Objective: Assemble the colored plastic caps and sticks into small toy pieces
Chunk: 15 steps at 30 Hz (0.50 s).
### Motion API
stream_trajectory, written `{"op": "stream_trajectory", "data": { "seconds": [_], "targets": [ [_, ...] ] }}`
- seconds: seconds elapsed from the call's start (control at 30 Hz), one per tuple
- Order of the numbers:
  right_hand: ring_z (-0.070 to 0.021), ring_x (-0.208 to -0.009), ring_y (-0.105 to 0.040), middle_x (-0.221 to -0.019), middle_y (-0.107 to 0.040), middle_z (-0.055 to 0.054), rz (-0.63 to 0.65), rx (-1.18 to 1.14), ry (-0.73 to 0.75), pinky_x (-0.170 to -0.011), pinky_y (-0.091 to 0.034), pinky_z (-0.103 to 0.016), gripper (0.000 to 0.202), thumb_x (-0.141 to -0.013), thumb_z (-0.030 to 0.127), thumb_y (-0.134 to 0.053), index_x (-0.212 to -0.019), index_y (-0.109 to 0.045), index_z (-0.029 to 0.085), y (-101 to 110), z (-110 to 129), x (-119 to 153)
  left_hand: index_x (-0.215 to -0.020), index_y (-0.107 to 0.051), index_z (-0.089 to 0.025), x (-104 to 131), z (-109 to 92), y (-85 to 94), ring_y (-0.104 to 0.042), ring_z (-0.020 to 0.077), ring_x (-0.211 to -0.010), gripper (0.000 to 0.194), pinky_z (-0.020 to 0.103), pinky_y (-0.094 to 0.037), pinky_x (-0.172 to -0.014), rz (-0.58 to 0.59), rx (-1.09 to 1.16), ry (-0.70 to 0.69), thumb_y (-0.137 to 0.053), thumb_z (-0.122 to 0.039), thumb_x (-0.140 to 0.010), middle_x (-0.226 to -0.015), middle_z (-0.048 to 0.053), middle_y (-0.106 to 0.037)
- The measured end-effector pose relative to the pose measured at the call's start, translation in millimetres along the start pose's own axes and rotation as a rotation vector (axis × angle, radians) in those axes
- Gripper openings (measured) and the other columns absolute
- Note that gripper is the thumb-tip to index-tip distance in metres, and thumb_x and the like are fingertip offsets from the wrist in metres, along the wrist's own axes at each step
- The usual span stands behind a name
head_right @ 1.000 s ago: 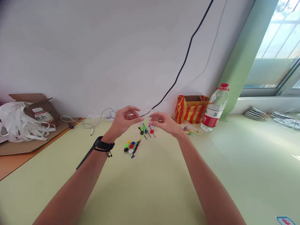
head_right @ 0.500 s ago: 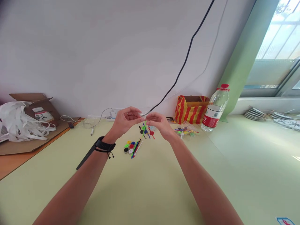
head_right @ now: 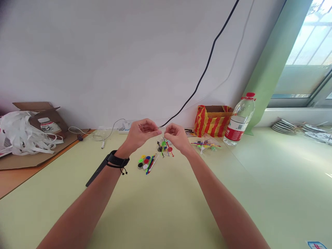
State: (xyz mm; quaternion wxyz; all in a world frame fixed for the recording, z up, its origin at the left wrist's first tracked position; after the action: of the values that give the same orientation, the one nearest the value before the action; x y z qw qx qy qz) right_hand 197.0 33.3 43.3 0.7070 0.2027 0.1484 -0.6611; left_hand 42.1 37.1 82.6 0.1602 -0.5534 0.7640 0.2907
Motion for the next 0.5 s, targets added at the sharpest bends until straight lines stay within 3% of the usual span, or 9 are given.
{"op": "stream_trajectory", "data": {
  "seconds": [0.13,0.27,0.5],
  "targets": [
    [-0.0144,-0.069,-0.053,-0.072,-0.058,0.002,0.084,0.031,-0.021,-0.068,-0.046,-0.029,0.008,-0.072,0.026,-0.064,-0.073,-0.057,0.022,8.2,1.0,-0.8,-0.085,-0.067,-0.018,-1.5,4.0,10.3,-0.07,0.0184,-0.083,0.036,0.036,-0.061,-0.084,-0.073,0.007,-0.002,-0.088,-0.044,-0.073,-0.087,0.005,-0.072],
    [-0.0184,-0.083,-0.063,-0.084,-0.067,-0.001,0.216,0.071,0.001,-0.079,-0.051,-0.033,0.016,-0.078,0.036,-0.072,-0.083,-0.066,0.021,12.3,12.9,2.6,-0.095,-0.072,-0.019,-1.2,8.7,6.0,-0.071,0.0193,-0.084,0.037,0.036,-0.062,-0.085,-0.011,-0.019,0.022,-0.087,-0.045,-0.074,-0.088,0.005,-0.073],
    [-0.0216,-0.084,-0.066,-0.088,-0.073,-0.006,0.206,0.202,0.008,-0.077,-0.052,-0.036,0.034,-0.082,0.053,-0.075,-0.086,-0.073,0.019,24.1,19.1,2.9,-0.109,-0.076,-0.021,0.9,21.6,-0.3,-0.073,0.0199,-0.085,0.038,0.035,-0.061,-0.083,0.092,-0.101,0.083,-0.082,-0.046,-0.08,-0.093,0.006,-0.076]
  ]
}}
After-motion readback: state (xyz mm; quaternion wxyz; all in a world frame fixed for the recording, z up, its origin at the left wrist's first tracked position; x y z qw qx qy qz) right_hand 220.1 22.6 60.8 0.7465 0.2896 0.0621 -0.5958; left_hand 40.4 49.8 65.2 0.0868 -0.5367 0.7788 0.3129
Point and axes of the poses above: each hand's wrist, its own x-axis away from the middle knuckle, its own y-axis out of the back of the hand, z = x × y, the point moved 9 cm from there along -x, towards the middle knuckle
